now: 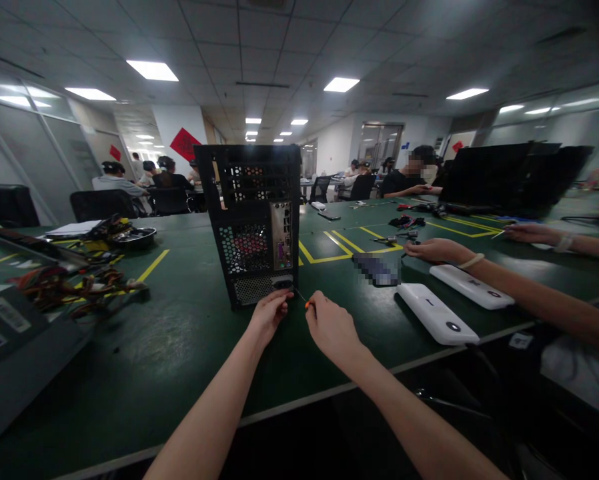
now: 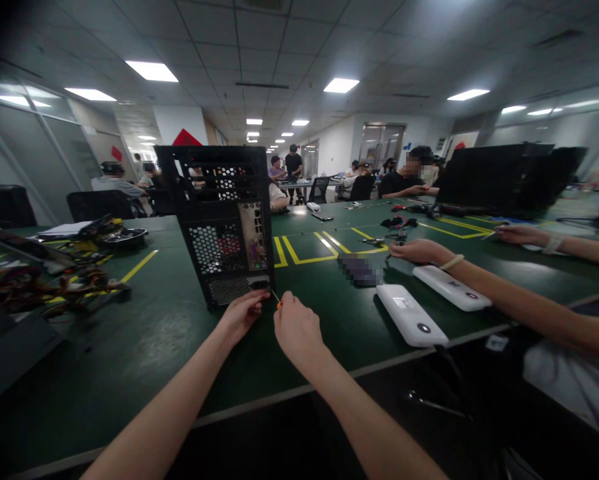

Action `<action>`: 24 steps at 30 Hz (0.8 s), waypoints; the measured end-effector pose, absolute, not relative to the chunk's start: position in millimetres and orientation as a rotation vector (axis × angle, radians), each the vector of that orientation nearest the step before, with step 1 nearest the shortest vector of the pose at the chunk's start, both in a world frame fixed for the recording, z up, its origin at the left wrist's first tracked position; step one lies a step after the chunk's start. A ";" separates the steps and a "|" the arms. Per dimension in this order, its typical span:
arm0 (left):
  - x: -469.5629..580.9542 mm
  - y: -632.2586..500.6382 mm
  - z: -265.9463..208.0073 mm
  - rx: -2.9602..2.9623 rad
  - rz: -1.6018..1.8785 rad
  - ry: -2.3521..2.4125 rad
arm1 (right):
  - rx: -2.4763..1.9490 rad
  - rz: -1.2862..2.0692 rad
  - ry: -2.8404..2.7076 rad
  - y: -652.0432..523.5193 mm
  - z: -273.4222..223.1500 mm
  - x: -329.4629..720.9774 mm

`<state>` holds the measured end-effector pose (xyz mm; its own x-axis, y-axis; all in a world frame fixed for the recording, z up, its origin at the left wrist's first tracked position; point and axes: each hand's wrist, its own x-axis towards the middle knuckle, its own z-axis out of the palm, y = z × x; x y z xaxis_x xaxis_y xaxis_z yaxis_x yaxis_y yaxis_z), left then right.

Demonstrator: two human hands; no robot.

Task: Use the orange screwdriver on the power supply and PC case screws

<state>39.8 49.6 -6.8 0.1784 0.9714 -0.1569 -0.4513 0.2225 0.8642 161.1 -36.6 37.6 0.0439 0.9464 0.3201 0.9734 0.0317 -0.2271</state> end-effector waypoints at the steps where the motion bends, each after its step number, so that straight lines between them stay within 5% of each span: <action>1: 39.3 50.1 -7.4 0.773 1.159 0.845 | -1.941 -0.199 -1.971 -38.1 38.8 157.5; 13: 37.7 52.1 -8.9 0.741 1.155 0.784 | -1.670 -0.785 -2.229 -48.9 31.9 141.3; 24: 37.8 47.8 -3.2 0.727 1.146 0.793 | -1.471 -0.653 -2.099 -55.5 33.8 164.1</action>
